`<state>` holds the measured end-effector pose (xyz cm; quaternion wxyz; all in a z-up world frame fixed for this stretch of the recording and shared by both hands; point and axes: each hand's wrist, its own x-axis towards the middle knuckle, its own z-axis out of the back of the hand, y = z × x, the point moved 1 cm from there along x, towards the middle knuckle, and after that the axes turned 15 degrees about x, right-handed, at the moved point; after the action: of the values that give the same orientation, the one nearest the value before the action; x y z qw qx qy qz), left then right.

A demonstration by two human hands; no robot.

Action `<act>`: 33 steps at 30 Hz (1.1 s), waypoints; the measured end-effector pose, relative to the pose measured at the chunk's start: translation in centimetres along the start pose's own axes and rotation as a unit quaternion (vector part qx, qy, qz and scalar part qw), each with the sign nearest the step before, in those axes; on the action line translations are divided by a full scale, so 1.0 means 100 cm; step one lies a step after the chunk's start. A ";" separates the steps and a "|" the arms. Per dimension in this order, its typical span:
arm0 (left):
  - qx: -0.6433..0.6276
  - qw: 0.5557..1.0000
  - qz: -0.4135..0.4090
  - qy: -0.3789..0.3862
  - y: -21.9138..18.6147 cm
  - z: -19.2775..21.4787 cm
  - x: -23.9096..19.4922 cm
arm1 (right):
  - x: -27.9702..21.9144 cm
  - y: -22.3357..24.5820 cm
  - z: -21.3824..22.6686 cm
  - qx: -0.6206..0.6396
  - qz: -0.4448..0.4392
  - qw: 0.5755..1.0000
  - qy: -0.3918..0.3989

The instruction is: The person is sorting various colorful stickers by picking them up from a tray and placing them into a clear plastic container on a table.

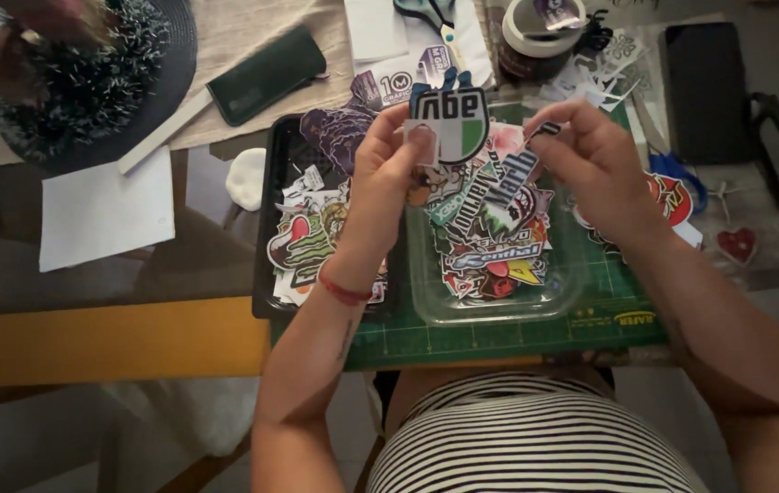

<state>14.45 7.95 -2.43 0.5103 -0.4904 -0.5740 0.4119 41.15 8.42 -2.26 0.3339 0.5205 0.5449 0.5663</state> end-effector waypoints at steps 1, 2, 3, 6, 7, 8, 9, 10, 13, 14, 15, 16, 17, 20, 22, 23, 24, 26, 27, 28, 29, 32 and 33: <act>0.000 1.000 0.001 -0.001 0.003 0.001 0.000 | -0.001 0.014 -0.010 0.000 -0.001 1.000 0.001; 0.004 1.000 -0.003 0.004 0.005 0.002 0.000 | -0.002 0.027 -0.020 -0.035 -0.011 0.999 0.039; 0.009 1.000 -0.006 0.008 0.007 0.003 0.001 | -0.002 0.040 -0.031 -0.070 -0.021 0.994 0.078; 0.021 1.000 -0.008 0.014 -0.013 -0.008 -0.007 | -0.005 0.023 -0.020 -0.196 0.013 0.974 0.117; 0.021 1.000 -0.009 0.014 -0.018 -0.009 -0.008 | -0.004 0.021 -0.018 -0.196 0.014 0.974 0.116; 0.026 0.999 -0.001 0.030 -0.023 -0.011 -0.009 | -0.004 0.019 -0.017 -0.201 0.042 0.972 0.114; 0.031 0.998 0.006 0.046 -0.027 -0.013 -0.011 | -0.003 0.017 -0.015 -0.207 0.069 0.970 0.111; 0.031 0.998 0.007 0.047 -0.024 -0.014 -0.013 | -0.002 0.014 -0.011 -0.206 0.068 0.970 0.111; 0.057 0.996 0.004 0.071 -0.012 -0.017 -0.011 | 0.001 0.006 0.000 -0.232 0.154 0.959 0.060; 0.056 0.994 0.002 0.090 -0.005 -0.016 -0.008 | 0.000 0.003 0.002 -0.242 0.161 0.955 0.054; 0.054 0.993 0.000 0.109 0.002 -0.015 -0.006 | 0.000 0.001 0.004 -0.252 0.168 0.952 0.047; 0.055 0.992 0.000 0.110 0.003 -0.014 -0.006 | -0.001 0.003 0.002 -0.252 0.168 0.952 0.046; 0.059 0.992 -0.002 0.109 0.003 -0.014 -0.006 | -0.001 0.004 0.001 -0.238 0.149 0.958 0.055; 0.060 0.992 0.001 0.109 0.003 -0.013 -0.007 | -0.004 0.010 -0.004 -0.220 0.127 0.966 0.051; 0.056 0.993 0.004 0.107 -0.002 -0.013 -0.009 | -0.005 0.016 -0.008 -0.217 0.126 0.967 0.040; 0.053 0.993 0.004 0.106 -0.007 -0.014 -0.010 | -0.006 0.020 -0.010 -0.210 0.116 0.971 0.019; 0.049 0.993 0.004 0.105 -0.011 -0.016 -0.012 | -0.007 0.024 -0.011 -0.204 0.106 0.973 -0.003; 0.076 0.990 0.025 0.116 -0.013 -0.011 -0.009 | -0.004 0.036 -0.012 -0.187 0.064 0.980 -0.026; 0.103 0.985 0.047 0.126 -0.013 -0.009 -0.007 | -0.002 0.042 -0.012 -0.169 0.021 0.984 -0.049; 0.104 0.985 0.047 0.126 -0.013 -0.009 -0.007 | -0.002 0.047 -0.015 -0.169 0.021 0.984 -0.049; 0.104 0.986 0.048 0.124 -0.013 -0.009 -0.007 | -0.002 0.052 -0.017 -0.146 -0.009 0.988 -0.051; 0.116 0.984 0.077 0.111 -0.016 -0.011 -0.005 | 0.001 0.054 -0.020 -0.117 -0.054 0.991 -0.041; 0.127 0.981 0.105 0.099 -0.017 -0.011 -0.005 | 0.002 0.052 -0.020 -0.112 -0.070 0.991 -0.026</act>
<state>15.34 7.13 -0.75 0.5766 -0.5171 -0.4090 0.4826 40.20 7.11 3.11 0.4431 0.4552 0.5042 0.5851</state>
